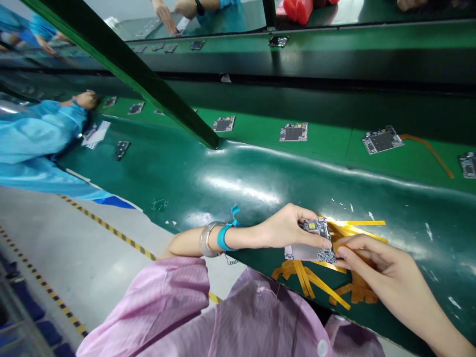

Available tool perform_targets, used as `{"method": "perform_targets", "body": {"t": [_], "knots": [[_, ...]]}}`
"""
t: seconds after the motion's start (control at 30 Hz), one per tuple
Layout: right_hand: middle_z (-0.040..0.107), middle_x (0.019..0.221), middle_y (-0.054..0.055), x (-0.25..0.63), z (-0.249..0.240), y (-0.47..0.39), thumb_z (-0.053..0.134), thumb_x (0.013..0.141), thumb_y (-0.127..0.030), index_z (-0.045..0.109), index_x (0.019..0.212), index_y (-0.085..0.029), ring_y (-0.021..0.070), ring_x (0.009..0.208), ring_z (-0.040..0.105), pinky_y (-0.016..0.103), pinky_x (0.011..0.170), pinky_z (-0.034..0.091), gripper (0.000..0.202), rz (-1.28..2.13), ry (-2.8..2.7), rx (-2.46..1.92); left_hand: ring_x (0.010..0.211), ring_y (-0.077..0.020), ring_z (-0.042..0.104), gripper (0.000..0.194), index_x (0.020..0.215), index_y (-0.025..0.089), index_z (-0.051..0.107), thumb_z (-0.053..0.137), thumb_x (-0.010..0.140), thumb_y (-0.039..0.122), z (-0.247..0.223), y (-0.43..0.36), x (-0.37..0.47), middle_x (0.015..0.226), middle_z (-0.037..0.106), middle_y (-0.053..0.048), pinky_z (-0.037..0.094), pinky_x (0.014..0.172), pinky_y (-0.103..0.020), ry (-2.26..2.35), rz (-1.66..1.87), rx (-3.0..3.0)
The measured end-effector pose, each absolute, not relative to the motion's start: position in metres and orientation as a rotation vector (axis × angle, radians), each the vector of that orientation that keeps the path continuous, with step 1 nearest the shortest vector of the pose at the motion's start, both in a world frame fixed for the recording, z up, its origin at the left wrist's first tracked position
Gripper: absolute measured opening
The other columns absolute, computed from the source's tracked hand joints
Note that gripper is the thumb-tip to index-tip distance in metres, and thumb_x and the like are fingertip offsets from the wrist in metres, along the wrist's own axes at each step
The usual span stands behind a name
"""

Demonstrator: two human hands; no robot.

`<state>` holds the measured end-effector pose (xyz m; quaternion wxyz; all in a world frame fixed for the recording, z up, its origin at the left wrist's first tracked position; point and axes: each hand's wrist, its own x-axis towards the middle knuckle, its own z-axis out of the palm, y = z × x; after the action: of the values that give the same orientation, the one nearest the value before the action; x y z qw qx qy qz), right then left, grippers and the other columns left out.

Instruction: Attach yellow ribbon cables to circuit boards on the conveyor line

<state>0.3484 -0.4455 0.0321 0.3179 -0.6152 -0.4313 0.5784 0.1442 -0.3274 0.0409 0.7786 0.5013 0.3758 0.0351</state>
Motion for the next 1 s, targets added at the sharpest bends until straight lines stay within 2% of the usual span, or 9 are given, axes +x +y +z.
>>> {"method": "perform_targets", "body": {"t": [0.27, 0.4, 0.5, 0.6, 0.7, 0.77, 0.87, 0.93, 1.0], "knots": [[0.081, 0.091, 0.007, 0.344, 0.029, -0.450, 0.072, 0.087, -0.059, 0.080, 0.092, -0.024, 0.0304, 0.093, 0.080, 0.038, 0.080, 0.068, 0.036, 1.618, -1.036, -1.638, 0.060, -0.0067, 0.046, 0.041, 0.070, 0.014, 0.063, 0.092, 0.063, 0.043, 0.036, -0.331, 0.147, 0.067, 0.056, 0.005, 0.035, 0.053, -0.021, 0.853, 0.109, 1.099], [0.082, 0.105, 0.010, 0.346, 0.025, -0.447, 0.060, 0.092, -0.068, 0.079, 0.108, -0.026, 0.0317, 0.096, 0.081, 0.045, 0.091, 0.065, 0.049, 1.523, -0.940, -1.681, 0.058, -0.0071, 0.044, 0.039, 0.071, 0.015, 0.063, 0.085, 0.071, 0.047, 0.035, -0.326, 0.140, 0.065, 0.054, 0.005, 0.032, 0.051, -0.021, 0.865, 0.177, 1.163], [0.079, 0.121, 0.011, 0.352, 0.014, -0.446, 0.058, 0.093, -0.069, 0.076, 0.113, -0.028, 0.0324, 0.112, 0.076, 0.047, 0.105, 0.057, 0.049, 1.355, -0.995, -1.727, 0.059, -0.0083, 0.048, 0.036, 0.075, 0.016, 0.065, 0.077, 0.079, 0.050, 0.034, -0.301, 0.134, 0.068, 0.058, 0.002, 0.034, 0.053, -0.022, 0.929, 0.293, 1.268], [0.071, 0.137, 0.009, 0.359, -0.001, -0.445, 0.059, 0.092, -0.067, 0.068, 0.123, -0.031, 0.0335, 0.127, 0.067, 0.051, 0.110, 0.052, 0.049, 1.138, -1.076, -1.819, 0.066, -0.0102, 0.054, 0.035, 0.086, 0.015, 0.069, 0.069, 0.085, 0.050, 0.030, -0.247, 0.126, 0.078, 0.064, -0.001, 0.039, 0.058, -0.022, 1.029, 0.501, 1.460], [0.061, 0.145, 0.009, 0.362, -0.012, -0.443, 0.057, 0.096, -0.061, 0.060, 0.134, -0.032, 0.0330, 0.128, 0.064, 0.052, 0.107, 0.051, 0.048, 0.941, -1.227, -1.851, 0.069, -0.0125, 0.057, 0.036, 0.090, 0.014, 0.068, 0.058, 0.093, 0.049, 0.021, -0.173, 0.115, 0.080, 0.065, -0.002, 0.042, 0.062, -0.024, 1.220, 0.550, 1.840], [0.062, 0.139, 0.009, 0.360, -0.015, -0.441, 0.055, 0.099, -0.054, 0.063, 0.128, -0.030, 0.0318, 0.124, 0.063, 0.052, 0.106, 0.049, 0.038, 0.775, -1.423, -1.813, 0.071, -0.0147, 0.058, 0.031, 0.085, 0.012, 0.068, 0.061, 0.092, 0.042, 0.013, -0.126, 0.108, 0.077, 0.065, -0.003, 0.043, 0.065, -0.026, 1.273, 0.512, 1.921], [0.068, 0.119, 0.008, 0.345, -0.016, -0.438, 0.054, 0.104, -0.041, 0.068, 0.110, -0.027, 0.0288, 0.115, 0.063, 0.048, 0.100, 0.050, 0.021, 0.659, -1.749, -1.659, 0.077, -0.0196, 0.061, 0.024, 0.079, 0.010, 0.069, 0.068, 0.087, 0.033, -0.001, -0.074, 0.102, 0.077, 0.068, -0.007, 0.047, 0.073, -0.031, 1.348, 0.456, 2.025], [0.070, 0.111, 0.008, 0.326, -0.018, -0.434, 0.054, 0.105, -0.030, 0.067, 0.104, -0.025, 0.0272, 0.109, 0.063, 0.044, 0.095, 0.051, 0.015, 0.693, -1.955, -1.572, 0.097, -0.0255, 0.064, 0.022, 0.094, 0.008, 0.072, 0.071, 0.086, 0.029, -0.012, -0.054, 0.103, 0.097, 0.073, -0.013, 0.049, 0.089, -0.035, 1.412, 0.469, 2.102], [0.070, 0.107, 0.008, 0.302, -0.022, -0.429, 0.055, 0.104, -0.022, 0.067, 0.105, -0.022, 0.0264, 0.106, 0.063, 0.042, 0.092, 0.052, 0.012, 0.715, -2.135, -1.517, 0.124, -0.0300, 0.055, 0.035, 0.119, 0.007, 0.068, 0.068, 0.090, 0.026, -0.023, -0.045, 0.103, 0.128, 0.067, -0.019, 0.042, 0.107, -0.040, 1.489, 0.525, 2.181]]}}
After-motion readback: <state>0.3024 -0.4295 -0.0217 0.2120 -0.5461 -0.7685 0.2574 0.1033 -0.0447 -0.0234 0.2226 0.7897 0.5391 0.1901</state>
